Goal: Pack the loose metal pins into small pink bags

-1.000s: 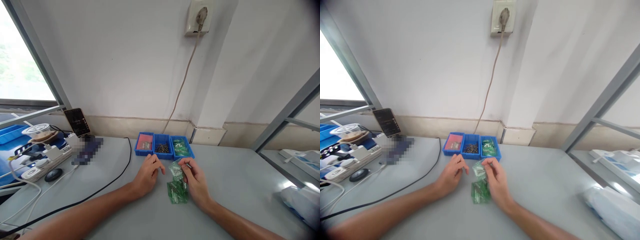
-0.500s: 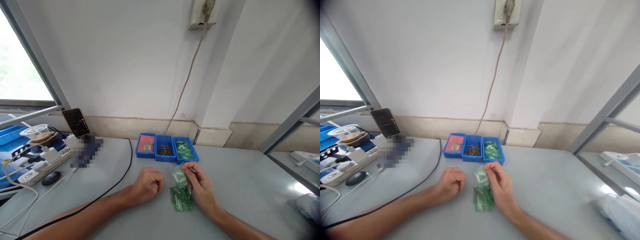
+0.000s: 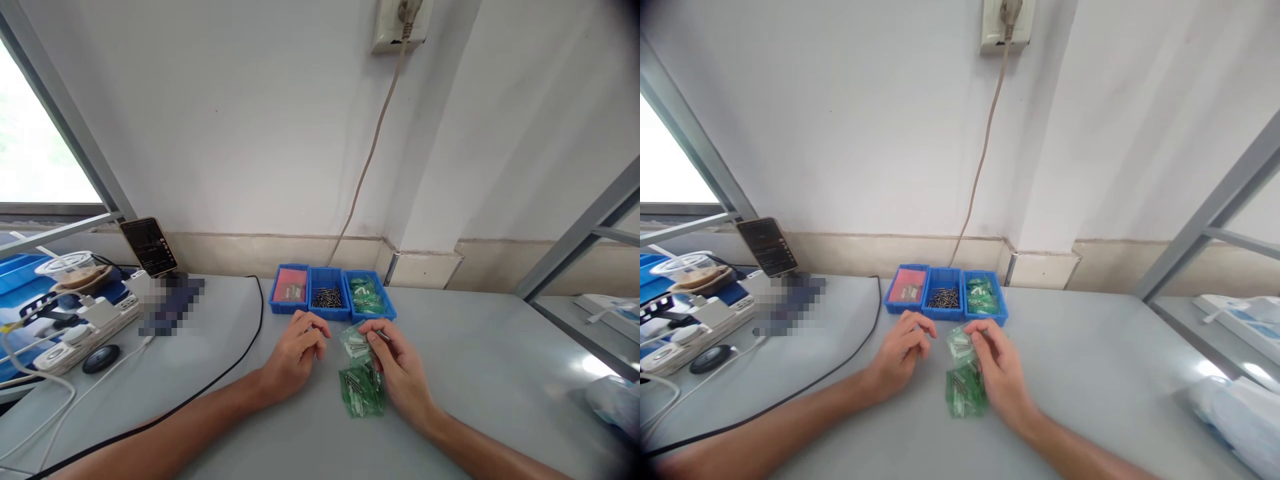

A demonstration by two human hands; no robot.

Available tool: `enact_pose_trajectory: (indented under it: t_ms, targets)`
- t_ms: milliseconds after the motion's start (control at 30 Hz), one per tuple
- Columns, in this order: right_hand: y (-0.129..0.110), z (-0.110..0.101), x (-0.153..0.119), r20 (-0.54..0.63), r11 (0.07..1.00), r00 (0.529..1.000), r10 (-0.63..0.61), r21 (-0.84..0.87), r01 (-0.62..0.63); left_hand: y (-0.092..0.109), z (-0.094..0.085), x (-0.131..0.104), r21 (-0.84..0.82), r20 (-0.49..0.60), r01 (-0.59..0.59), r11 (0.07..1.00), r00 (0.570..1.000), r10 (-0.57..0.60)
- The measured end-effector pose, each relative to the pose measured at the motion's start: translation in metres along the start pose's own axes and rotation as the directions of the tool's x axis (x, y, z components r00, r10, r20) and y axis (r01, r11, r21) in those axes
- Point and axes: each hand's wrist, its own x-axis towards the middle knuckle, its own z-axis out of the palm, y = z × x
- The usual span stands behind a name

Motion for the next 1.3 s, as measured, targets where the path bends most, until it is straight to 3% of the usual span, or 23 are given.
enact_pose_trajectory:
  t_ms: [100, 233, 467, 633, 733, 800, 1000, 1200, 1300]
  targets:
    - [-0.001, 0.0, -0.001, -0.002, 1.0, 1.0, -0.002, -0.001, 0.002, 0.0, -0.002, -0.001, -0.064, -0.007, 0.025, 0.998, 1.0, -0.026]
    - [0.001, -0.001, -0.002, -0.001, 1.0, 1.0, 0.003, 0.013, -0.003, -0.006, -0.002, -0.006, -0.205, 0.121, 0.172, 0.964, 0.981, -0.149]
    - [0.002, -0.002, -0.001, -0.002, 1.0, 1.0, 0.006, 0.02, -0.006, -0.007, 0.003, -0.011, -0.207, 0.214, 0.264, 0.942, 0.952, -0.22]
    - [0.002, -0.002, -0.002, -0.015, 1.0, 1.0, 0.003, 0.024, -0.002, 0.004, -0.002, -0.007, -0.195, 0.18, 0.243, 0.95, 0.961, -0.209]
    - [0.003, -0.003, -0.002, -0.012, 1.0, 1.0, -0.014, 0.017, 0.014, 0.011, -0.005, -0.001, -0.189, 0.13, 0.148, 0.971, 0.984, -0.125]
    - [0.003, -0.003, -0.002, -0.013, 1.0, 1.0, -0.017, 0.014, 0.017, 0.014, -0.005, 0.002, -0.187, 0.095, 0.178, 0.966, 0.982, -0.162]
    - [0.003, -0.002, -0.002, -0.03, 1.0, 1.0, -0.007, 0.02, 0.008, 0.008, -0.003, -0.005, -0.161, 0.115, 0.447, 0.88, 0.894, -0.433]
    - [0.003, -0.003, -0.001, -0.032, 1.0, 0.999, -0.012, 0.008, 0.012, 0.005, 0.002, -0.01, -0.206, 0.156, 0.492, 0.846, 0.87, -0.468]
    - [0.004, -0.004, -0.001, -0.005, 1.0, 1.0, -0.03, 0.011, 0.03, 0.008, 0.003, -0.006, -0.194, 0.112, 0.573, 0.796, 0.819, -0.562]
